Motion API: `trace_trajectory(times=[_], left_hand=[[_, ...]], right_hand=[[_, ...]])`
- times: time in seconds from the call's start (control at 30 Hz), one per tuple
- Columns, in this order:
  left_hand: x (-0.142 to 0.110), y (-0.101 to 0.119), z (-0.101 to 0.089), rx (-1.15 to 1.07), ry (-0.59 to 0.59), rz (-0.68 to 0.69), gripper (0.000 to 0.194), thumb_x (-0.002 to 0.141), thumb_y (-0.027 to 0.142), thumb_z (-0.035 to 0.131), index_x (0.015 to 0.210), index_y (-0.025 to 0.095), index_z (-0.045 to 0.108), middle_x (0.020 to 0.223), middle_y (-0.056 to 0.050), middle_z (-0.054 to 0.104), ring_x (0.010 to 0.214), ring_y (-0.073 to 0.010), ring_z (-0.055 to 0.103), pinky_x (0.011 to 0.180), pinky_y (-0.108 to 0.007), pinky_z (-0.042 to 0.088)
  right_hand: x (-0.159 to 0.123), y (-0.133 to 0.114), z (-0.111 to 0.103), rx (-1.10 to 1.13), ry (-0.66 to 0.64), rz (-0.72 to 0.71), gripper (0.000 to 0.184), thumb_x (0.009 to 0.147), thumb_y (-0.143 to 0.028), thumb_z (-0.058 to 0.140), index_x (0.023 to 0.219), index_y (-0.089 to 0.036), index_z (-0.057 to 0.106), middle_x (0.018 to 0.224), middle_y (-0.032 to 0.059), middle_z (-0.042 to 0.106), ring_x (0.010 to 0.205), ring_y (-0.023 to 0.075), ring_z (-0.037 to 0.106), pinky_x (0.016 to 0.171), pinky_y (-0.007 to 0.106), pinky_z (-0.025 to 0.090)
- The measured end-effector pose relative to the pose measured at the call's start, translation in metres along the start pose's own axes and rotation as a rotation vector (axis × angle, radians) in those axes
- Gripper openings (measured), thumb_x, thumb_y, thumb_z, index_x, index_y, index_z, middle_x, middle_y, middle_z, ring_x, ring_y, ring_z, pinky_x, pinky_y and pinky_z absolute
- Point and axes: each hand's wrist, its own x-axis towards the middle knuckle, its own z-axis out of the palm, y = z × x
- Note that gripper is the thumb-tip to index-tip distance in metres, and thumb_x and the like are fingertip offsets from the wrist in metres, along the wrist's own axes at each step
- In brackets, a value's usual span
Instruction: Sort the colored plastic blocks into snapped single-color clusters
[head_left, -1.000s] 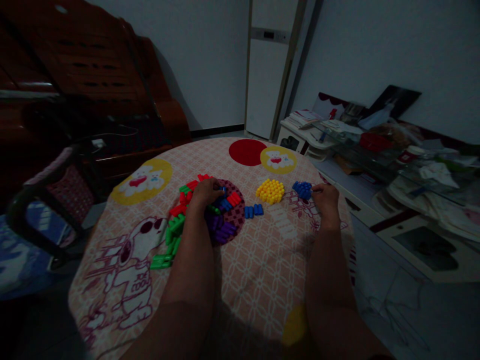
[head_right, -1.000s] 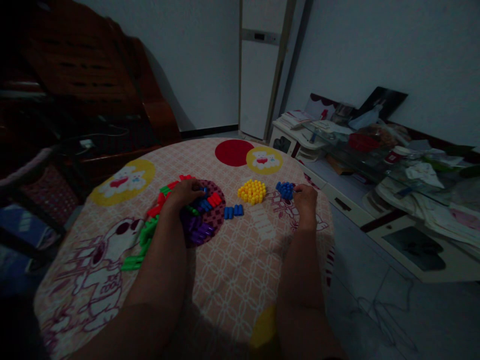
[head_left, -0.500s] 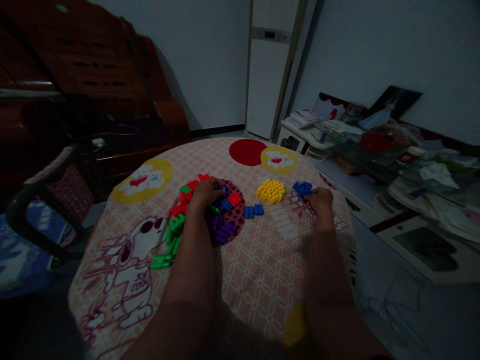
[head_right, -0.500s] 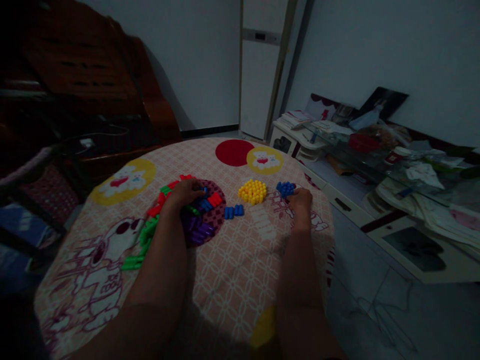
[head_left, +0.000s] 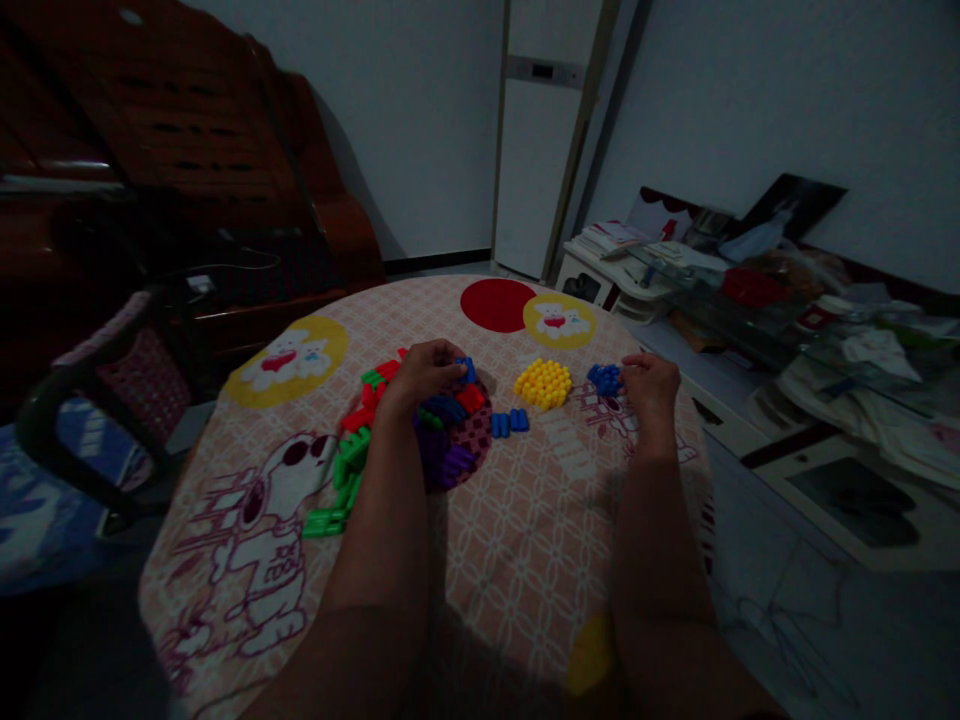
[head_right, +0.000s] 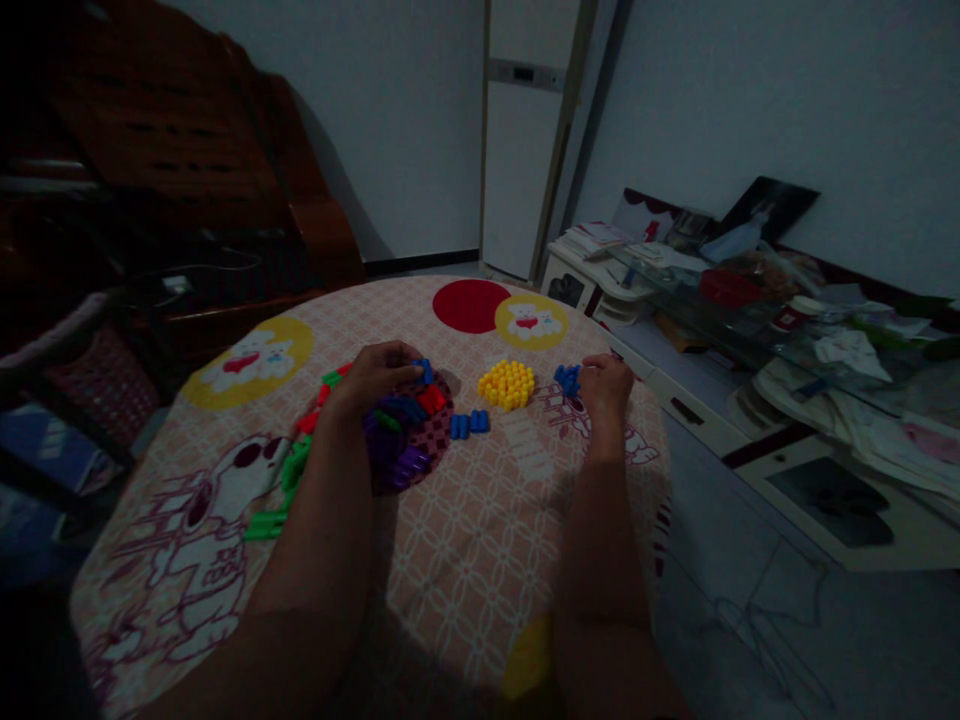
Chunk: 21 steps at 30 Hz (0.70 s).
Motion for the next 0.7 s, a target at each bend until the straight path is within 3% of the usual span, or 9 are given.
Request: trace_trajectory(times=[0.13,0.3,0.53,0.7], left_hand=[[-0.002,0.018,0.015,-0.04,-0.121,0.057,0.027,0.068,0.03,0.071,0.09,0.015,0.065,0.066,0.0,0.065,0.056,-0.011,0.056,0.055,-0.024,0.046],[0.003,0.026,0.038,0.019,-0.096,0.177,0.023,0.066,0.029,0.074,0.082,0.014,0.065,0.068,-0.002,0.065,0.059,-0.0112,0.057,0.056,-0.023,0.046],[0.001,0.036,0.055,0.107,-0.152,0.25,0.017,0.064,0.022,0.071,0.078,0.015,0.066,0.065,0.001,0.063,0.06,-0.0107,0.056,0.056,-0.021,0.042],[-0.002,0.04,0.06,0.139,-0.146,0.275,0.017,0.064,0.019,0.073,0.078,0.015,0.066,0.064,0.002,0.062,0.06,-0.0104,0.055,0.057,-0.022,0.041]], right_hand=[[-0.028,-0.042,0.02,0.247,-0.321,-0.071,0.03,0.069,-0.035,0.063,0.088,-0.013,0.072,0.065,0.0029,0.067,0.044,0.0111,0.054,0.04,0.02,0.04],[-0.059,-0.069,0.053,0.324,-0.61,-0.209,0.03,0.071,-0.038,0.069,0.089,-0.016,0.072,0.06,-0.0012,0.064,0.047,0.0102,0.055,0.043,0.019,0.043],[-0.065,-0.069,0.064,0.271,-0.65,-0.298,0.022,0.08,-0.038,0.062,0.077,-0.018,0.069,0.058,-0.0026,0.061,0.048,0.0097,0.056,0.045,0.018,0.041],[-0.064,-0.067,0.063,0.319,-0.668,-0.226,0.023,0.079,-0.04,0.065,0.075,-0.017,0.067,0.052,-0.0037,0.058,0.041,0.0092,0.053,0.041,0.018,0.039]])
